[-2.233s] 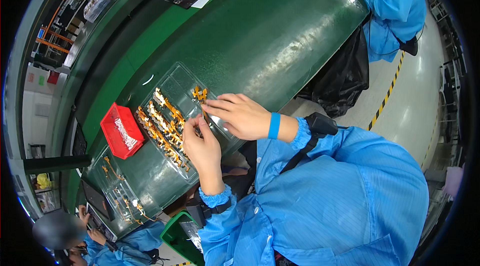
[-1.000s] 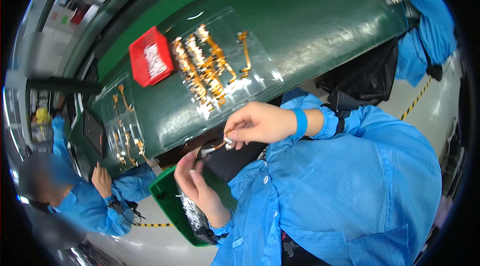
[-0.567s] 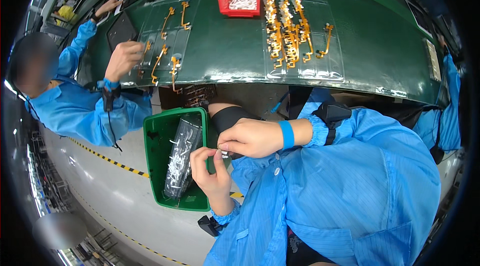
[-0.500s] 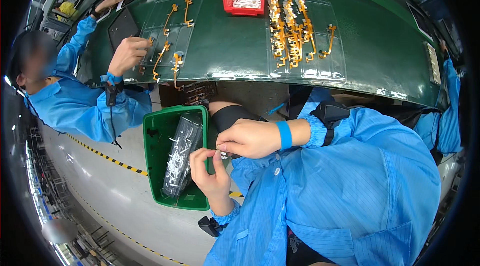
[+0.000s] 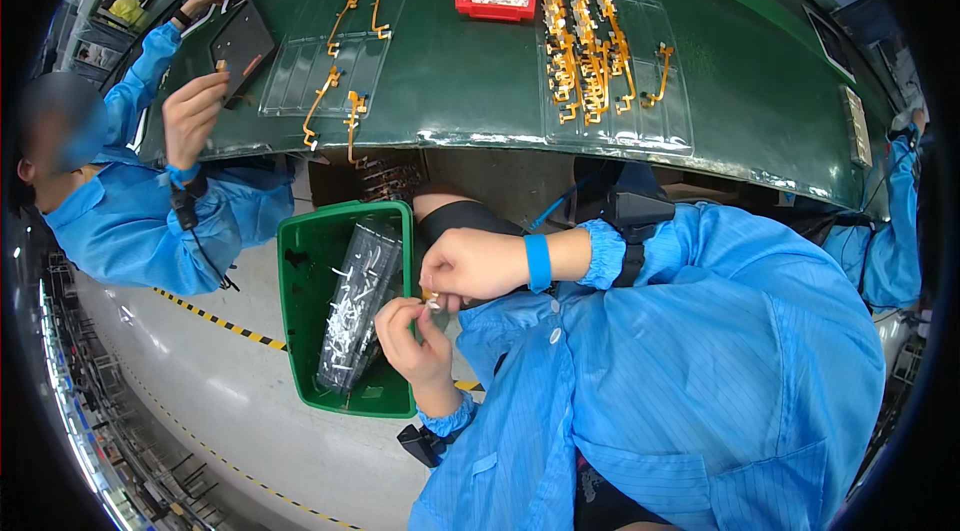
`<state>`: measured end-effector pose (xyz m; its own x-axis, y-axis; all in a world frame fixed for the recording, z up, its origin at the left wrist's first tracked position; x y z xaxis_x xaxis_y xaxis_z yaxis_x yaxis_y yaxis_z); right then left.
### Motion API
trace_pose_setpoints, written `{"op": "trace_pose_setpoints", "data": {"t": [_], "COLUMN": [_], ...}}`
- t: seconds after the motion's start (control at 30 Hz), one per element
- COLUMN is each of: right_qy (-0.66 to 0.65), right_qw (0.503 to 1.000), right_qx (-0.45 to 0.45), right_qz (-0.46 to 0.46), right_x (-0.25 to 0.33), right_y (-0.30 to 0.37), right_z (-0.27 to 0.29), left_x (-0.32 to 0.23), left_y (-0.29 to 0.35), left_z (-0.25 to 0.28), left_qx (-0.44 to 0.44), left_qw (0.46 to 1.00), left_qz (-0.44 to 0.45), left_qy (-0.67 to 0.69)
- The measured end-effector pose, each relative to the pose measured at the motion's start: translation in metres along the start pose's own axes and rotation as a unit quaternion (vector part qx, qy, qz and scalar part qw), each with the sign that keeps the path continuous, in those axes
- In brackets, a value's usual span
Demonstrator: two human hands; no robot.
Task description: The person is manually assembling small electronic components on an assembly line.
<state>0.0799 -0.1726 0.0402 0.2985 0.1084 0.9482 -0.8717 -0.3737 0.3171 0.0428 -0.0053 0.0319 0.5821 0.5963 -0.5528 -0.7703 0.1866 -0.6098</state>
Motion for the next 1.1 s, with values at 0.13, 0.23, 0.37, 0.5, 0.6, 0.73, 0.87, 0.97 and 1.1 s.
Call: {"op": "trace_pose_setpoints", "data": {"t": [0.13,0.23,0.37,0.5,0.6,0.73,0.87,0.97,1.1], "right_qy": [-0.114,-0.159,-0.172,-0.172,-0.175,-0.173,-0.144,-0.13,-0.088], "right_qw": [0.992,0.984,0.982,0.982,0.981,0.98,0.984,0.985,0.987], "right_qx": [-0.054,-0.082,-0.082,-0.076,-0.077,-0.086,-0.09,-0.1,-0.117], "right_qz": [-0.003,0.003,0.011,0.025,0.037,0.037,0.045,0.045,0.065], "right_x": [-0.014,-0.013,-0.008,-0.01,-0.013,-0.01,-0.014,-0.017,-0.014], "right_y": [-0.005,-0.001,0.003,0.004,0.005,0.007,0.008,0.01,0.014], "right_z": [-0.001,0.005,0.006,0.008,0.008,0.008,0.01,0.014,0.016], "left_x": [0.024,0.06,0.093,0.08,0.021,-0.01,-0.011,-0.009,-0.014], "left_y": [0.021,0.025,0.037,0.028,0.003,-0.007,-0.006,-0.006,-0.009], "left_z": [0.008,0.029,0.053,0.042,0.021,-0.008,-0.017,-0.02,-0.024], "left_qx": [-0.212,-0.29,-0.31,-0.076,-0.081,-0.065,-0.063,-0.043,-0.032], "left_qw": [0.955,0.929,0.896,0.921,0.993,0.997,0.998,0.998,0.999], "left_qz": [0.15,0.228,0.318,0.238,0.039,-0.03,-0.025,-0.034,-0.012], "left_qy": [0.142,0.039,-0.024,-0.298,-0.081,0.007,-0.012,0.003,0.01]}}
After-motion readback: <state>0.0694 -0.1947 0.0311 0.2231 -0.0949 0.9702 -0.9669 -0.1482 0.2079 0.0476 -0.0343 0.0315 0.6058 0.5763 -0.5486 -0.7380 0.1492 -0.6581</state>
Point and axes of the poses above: each hand's wrist, its own y-axis away from the middle knuckle, its own z-axis out of the back of the hand, x = y × z, the point moved 2 cm from there along -y, towards the middle knuckle, and after that the axes turned 8 degrees about -x, right-handed, at the moved point
